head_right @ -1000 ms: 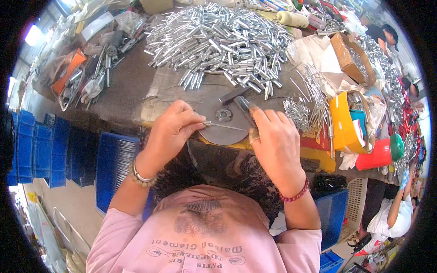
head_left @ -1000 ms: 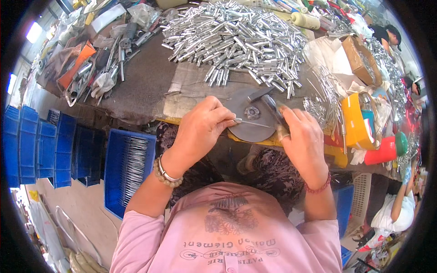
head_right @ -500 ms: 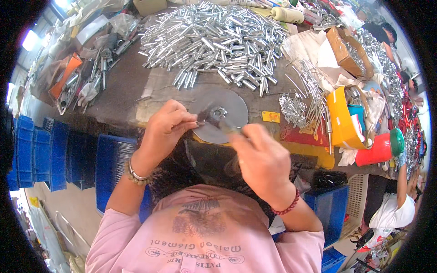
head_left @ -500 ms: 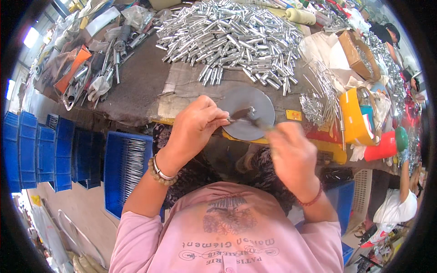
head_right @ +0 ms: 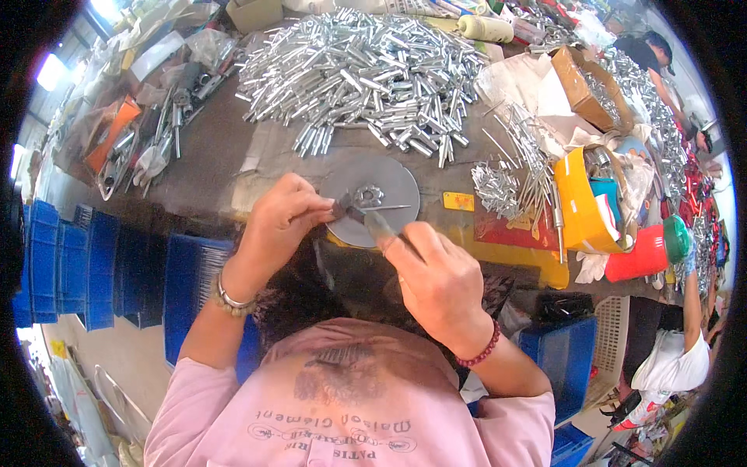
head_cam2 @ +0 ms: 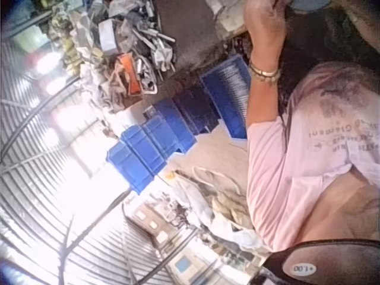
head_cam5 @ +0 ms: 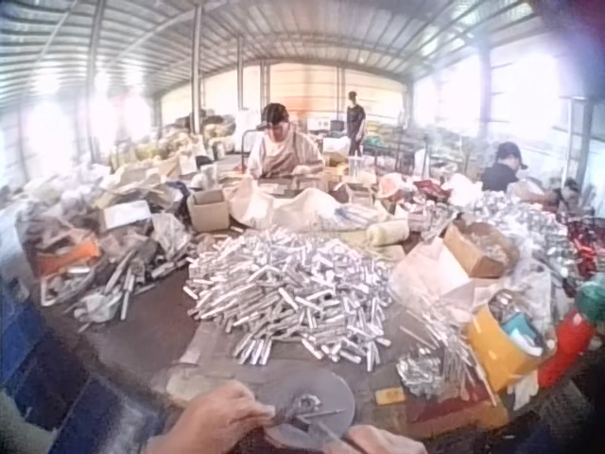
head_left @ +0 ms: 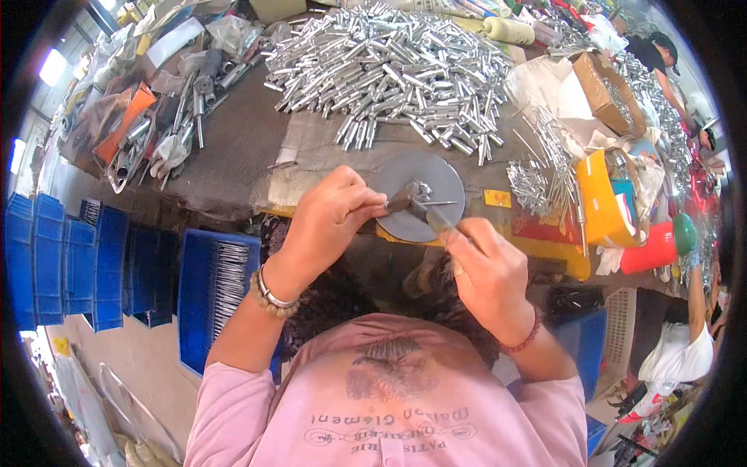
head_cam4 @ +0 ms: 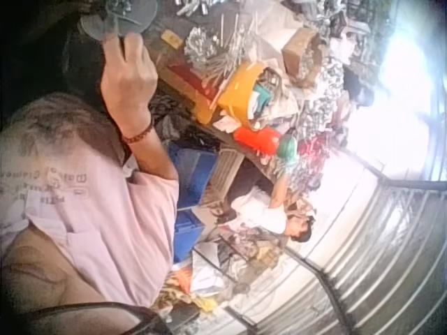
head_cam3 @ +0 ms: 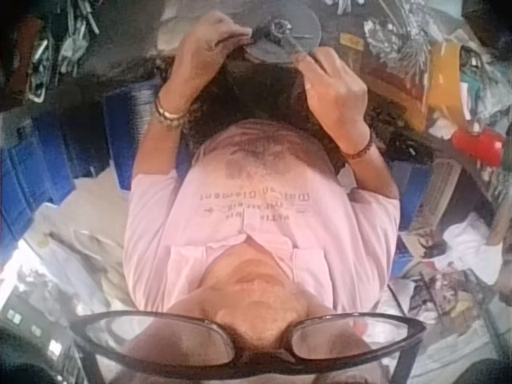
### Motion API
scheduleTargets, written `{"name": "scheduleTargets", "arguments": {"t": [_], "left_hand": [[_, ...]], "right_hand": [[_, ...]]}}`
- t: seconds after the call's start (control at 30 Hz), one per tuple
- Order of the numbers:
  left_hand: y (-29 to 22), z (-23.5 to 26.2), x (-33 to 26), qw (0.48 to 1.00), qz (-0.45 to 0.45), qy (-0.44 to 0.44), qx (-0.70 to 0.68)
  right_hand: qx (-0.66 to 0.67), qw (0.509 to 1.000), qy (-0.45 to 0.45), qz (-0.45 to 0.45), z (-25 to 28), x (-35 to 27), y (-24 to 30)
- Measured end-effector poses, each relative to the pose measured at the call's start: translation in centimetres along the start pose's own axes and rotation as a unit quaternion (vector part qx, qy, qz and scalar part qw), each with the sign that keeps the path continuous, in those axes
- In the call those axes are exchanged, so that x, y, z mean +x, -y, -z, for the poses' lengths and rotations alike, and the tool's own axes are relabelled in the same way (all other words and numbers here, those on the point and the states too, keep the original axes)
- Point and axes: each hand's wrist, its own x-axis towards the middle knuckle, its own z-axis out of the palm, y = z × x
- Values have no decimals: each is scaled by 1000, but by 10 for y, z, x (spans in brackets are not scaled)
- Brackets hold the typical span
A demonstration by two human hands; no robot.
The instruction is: The person inserts a thin wire into a small metal tube, places it on a metal anvil, and strikes the assembly with a hammer before placing the completed component into a blue bin.
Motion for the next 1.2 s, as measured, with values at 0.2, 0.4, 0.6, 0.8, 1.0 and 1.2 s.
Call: {"name": "scheduleTargets", "arguments": {"t": [0.2, 0.4, 0.6, 0.8, 1.0, 1.2], "left_hand": [[-5, 0, 2, 999, 29, -3, -41], [-10, 0, 0, 999, 30, -17, -28], [-14, 3, -7, 998, 54, 7, -25], [-30, -5, -15, 994, 11, -107, -1], [-58, -25, -46, 892, 305, -77, -324], [-57, -25, -51, 807, 367, -88, -454]], "right_hand": [[90, 993, -51, -61, 2, 20, -11], [-95, 995, -19, -13, 1, 32, -40], [-37, 996, 66, -56, -6, 9, 4], [262, 917, 193, -233, -5, 3, 11], [496, 741, 240, -384, -19, -11, 17], [514, 739, 226, -372, -28, -11, 33]]}}
